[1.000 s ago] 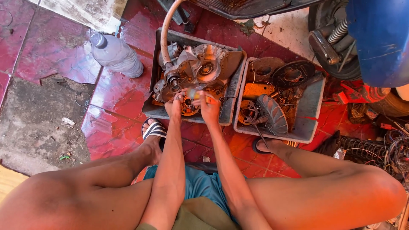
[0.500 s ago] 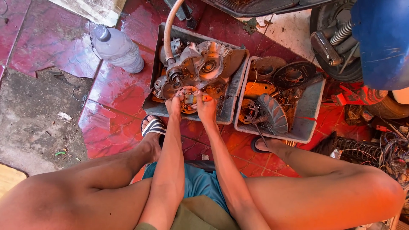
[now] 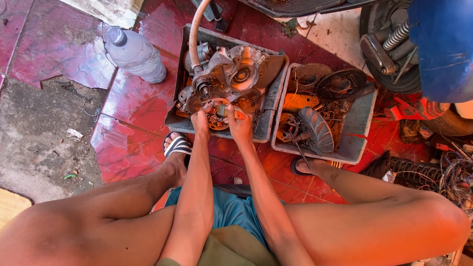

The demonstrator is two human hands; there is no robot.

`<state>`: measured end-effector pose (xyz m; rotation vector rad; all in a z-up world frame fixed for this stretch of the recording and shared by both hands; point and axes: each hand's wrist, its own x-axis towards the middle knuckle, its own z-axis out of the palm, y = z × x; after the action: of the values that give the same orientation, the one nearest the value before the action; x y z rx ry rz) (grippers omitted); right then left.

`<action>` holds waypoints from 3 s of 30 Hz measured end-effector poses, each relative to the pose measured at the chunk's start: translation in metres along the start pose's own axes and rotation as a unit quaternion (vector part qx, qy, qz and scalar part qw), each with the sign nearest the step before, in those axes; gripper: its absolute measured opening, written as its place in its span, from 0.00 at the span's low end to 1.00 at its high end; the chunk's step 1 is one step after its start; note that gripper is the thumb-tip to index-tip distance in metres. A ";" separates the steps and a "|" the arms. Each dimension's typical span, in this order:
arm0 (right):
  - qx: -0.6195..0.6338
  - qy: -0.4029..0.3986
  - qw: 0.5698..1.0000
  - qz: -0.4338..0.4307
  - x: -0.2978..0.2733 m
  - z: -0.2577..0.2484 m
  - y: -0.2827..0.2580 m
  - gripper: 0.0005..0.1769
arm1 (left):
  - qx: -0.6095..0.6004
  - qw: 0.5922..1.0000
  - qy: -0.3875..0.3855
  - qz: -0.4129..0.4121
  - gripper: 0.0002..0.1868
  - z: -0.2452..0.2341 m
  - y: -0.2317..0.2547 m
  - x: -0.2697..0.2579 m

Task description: The person sits cross-legged on the floor and uses a brush to scrub a greasy mechanical part held in their left hand. They repeatedly dip the brush into a container of liquid and scrub the part's surfaces, rotating it to clean different areas.

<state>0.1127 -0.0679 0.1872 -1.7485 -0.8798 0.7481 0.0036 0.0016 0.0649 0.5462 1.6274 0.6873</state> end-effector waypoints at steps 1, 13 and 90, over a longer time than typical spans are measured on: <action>0.001 0.000 1.000 0.000 -0.003 0.004 0.007 0.20 | 0.000 1.000 0.000 0.000 0.32 -0.001 0.002 -0.003; -0.001 0.053 0.998 -0.039 -0.040 0.016 0.006 0.15 | 0.007 0.999 -0.033 -0.003 0.32 -0.005 0.039 -0.043; 0.149 -0.022 0.985 0.085 0.007 -0.018 0.041 0.16 | -0.123 0.988 -0.055 0.078 0.17 0.006 -0.031 0.016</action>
<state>0.1405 -0.0807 0.1532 -1.5566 -0.6161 0.9807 0.0080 -0.0082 0.0310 0.5239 1.3818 0.9434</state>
